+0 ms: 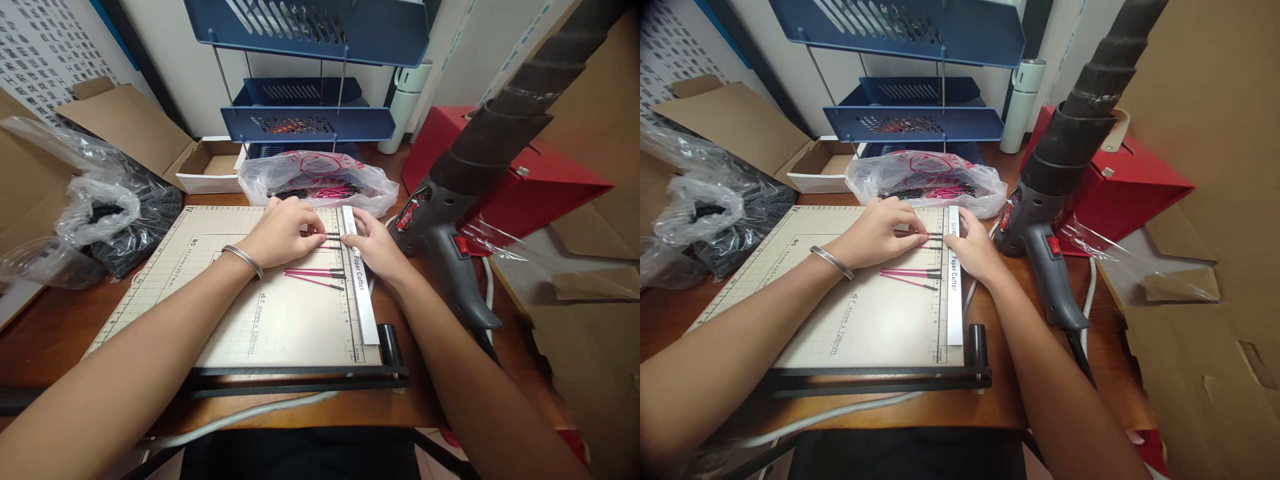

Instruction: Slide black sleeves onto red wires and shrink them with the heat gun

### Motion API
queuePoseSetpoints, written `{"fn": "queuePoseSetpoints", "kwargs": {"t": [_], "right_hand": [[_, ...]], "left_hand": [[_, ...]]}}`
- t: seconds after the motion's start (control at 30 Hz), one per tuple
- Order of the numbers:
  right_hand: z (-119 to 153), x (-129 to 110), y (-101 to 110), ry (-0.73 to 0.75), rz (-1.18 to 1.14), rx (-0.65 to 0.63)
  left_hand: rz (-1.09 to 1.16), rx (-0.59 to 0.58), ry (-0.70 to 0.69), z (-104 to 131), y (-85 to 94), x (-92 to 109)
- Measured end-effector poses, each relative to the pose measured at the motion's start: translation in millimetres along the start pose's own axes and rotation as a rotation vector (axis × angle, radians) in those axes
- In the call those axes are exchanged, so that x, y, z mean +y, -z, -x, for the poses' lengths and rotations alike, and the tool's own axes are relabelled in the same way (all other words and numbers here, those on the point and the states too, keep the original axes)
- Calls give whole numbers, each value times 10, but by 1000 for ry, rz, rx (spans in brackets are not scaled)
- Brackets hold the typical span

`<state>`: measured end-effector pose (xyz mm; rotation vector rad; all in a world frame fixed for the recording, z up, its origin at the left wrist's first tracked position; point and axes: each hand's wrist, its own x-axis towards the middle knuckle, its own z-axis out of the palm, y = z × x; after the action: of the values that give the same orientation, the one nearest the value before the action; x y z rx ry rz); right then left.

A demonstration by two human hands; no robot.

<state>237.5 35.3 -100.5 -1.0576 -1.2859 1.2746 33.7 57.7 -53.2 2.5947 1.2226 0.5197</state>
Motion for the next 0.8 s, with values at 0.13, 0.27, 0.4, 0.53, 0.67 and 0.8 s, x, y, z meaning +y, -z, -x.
{"fn": "queuePoseSetpoints", "kwargs": {"t": [0.13,0.27,0.4,0.53,0.67,0.8], "right_hand": [[-3,7,12,-3,-3,0],[-7,22,22,10,13,-15],[-6,24,17,7,0,0],[2,16,13,8,-4,5],[1,24,25,10,11,7],[-13,44,35,20,17,0]], "left_hand": [[-1,-13,-7,1,5,6],[2,1,-19,1,-1,-1],[11,-7,-22,-6,-12,-1],[-1,-4,-39,-19,-23,14],[12,0,-39,-25,-30,16],[9,2,-49,-25,-30,15]]}}
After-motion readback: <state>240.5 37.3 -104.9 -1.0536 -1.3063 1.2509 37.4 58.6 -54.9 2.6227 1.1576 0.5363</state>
